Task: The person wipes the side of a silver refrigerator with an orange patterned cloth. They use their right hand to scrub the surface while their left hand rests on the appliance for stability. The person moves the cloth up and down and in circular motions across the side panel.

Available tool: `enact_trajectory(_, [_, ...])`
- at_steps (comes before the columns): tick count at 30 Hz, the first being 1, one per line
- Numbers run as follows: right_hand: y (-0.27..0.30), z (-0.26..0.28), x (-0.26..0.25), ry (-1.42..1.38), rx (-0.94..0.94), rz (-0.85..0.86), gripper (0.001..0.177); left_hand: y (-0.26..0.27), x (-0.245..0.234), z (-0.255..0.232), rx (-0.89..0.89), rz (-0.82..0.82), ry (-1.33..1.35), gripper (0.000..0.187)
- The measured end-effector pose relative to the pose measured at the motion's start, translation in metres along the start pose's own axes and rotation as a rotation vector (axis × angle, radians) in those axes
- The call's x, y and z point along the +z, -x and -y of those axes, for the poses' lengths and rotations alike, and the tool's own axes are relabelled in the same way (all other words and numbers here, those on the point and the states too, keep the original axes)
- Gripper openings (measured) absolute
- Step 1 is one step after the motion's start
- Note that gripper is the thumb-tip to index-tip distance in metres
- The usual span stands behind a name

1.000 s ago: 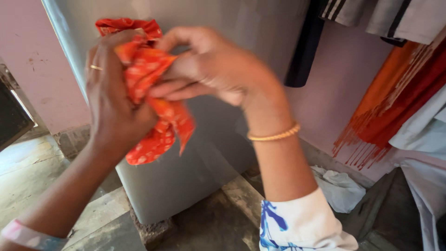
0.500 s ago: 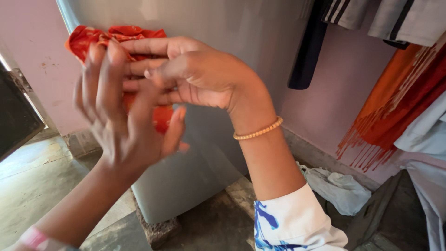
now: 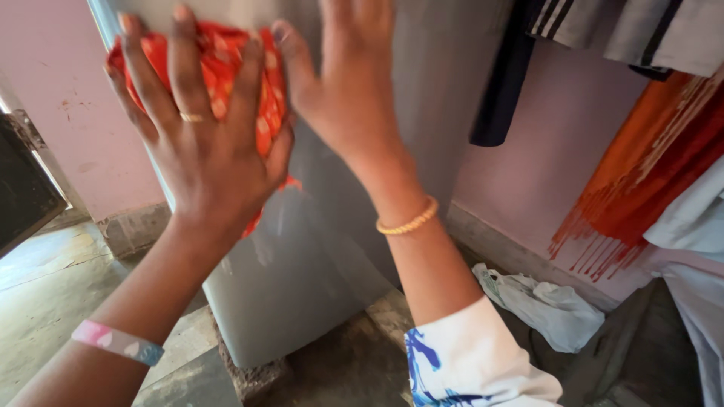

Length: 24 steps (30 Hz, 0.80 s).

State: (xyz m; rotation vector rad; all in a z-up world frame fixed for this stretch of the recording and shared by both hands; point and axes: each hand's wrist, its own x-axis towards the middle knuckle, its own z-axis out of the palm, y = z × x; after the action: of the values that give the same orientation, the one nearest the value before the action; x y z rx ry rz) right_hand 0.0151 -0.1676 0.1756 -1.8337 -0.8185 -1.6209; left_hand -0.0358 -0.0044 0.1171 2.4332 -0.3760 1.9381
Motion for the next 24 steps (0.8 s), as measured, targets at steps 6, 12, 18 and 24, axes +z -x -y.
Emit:
enact_trajectory(6, [0.045,-0.005,0.042,0.156,0.067,-0.062,0.042,0.006,0.013,0.012,0.027,-0.168,0.038,0.055])
enact_trajectory(12, [0.056,-0.015,0.05,0.136,0.086,-0.09,0.038,0.026,0.022,0.022,0.009,-0.197,0.101,0.045])
enact_trajectory(18, [0.055,-0.012,0.052,0.154,0.097,-0.1,0.039,0.076,0.03,0.043,-0.01,-0.182,0.108,0.034])
enact_trajectory(24, [0.055,-0.012,0.052,0.151,0.097,-0.118,0.039,0.146,0.012,0.03,0.164,0.004,0.062,0.032])
